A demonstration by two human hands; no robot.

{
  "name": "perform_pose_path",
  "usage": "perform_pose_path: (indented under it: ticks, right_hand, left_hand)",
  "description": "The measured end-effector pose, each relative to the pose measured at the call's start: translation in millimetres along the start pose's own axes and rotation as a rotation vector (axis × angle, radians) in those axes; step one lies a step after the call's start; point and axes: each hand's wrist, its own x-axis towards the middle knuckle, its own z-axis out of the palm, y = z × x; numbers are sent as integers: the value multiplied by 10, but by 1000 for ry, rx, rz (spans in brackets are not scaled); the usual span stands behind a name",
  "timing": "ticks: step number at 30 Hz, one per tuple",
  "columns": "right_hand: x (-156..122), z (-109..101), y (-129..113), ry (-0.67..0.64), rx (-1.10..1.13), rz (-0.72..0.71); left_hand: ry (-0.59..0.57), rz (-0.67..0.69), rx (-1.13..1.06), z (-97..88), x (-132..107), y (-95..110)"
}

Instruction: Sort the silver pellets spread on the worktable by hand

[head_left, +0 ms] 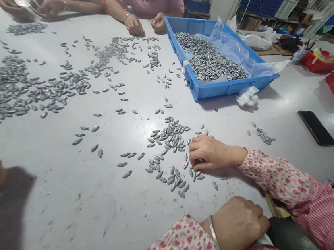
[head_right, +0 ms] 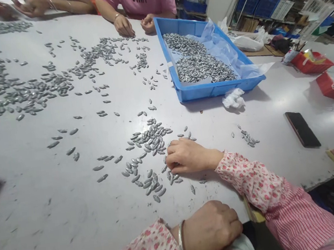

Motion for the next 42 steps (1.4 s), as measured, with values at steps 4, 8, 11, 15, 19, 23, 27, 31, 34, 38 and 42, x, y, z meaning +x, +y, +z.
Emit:
perform_pose_path:
  ticks: [4,8,11,15,19,23,27,31,34,38,42]
  right_hand:
    - [-12,-11,7,-42,-7,-62]
    - [6,34,-42,62,-157,-47]
    - [14,67,-85,137,-308,-35]
    - [-13,40,-113,100,-352,-126]
    - [18,9,-134,84,-244,-124]
    - [202,93,-227,105,-115,-119]
    - [366,199,-321,31,-122,-103]
    - [340,162,-271,-13,-81,-17]
    - [279,95,-215,-29,-20,36]
    - [268,96,-243,-14,-1,102]
    - [290,174,-292,17,-54,150]
  left_hand:
    - [9,-3,3,7,3,2]
    - [19,5,-4,27,5,0]
    - [22,5,-2,36,3,-1]
    - [28,8,1,39,-1,-2]
    - [25,8,-1,33,2,-6]
    - [24,17,-8,25,7,-14]
    - [26,24,-13,23,9,-15]
    - [24,15,-10,26,6,-9]
    - [25,13,-5,16,5,-4]
    - [30,13,4,2,6,-2]
    - [36,12,-1,9,10,-3]
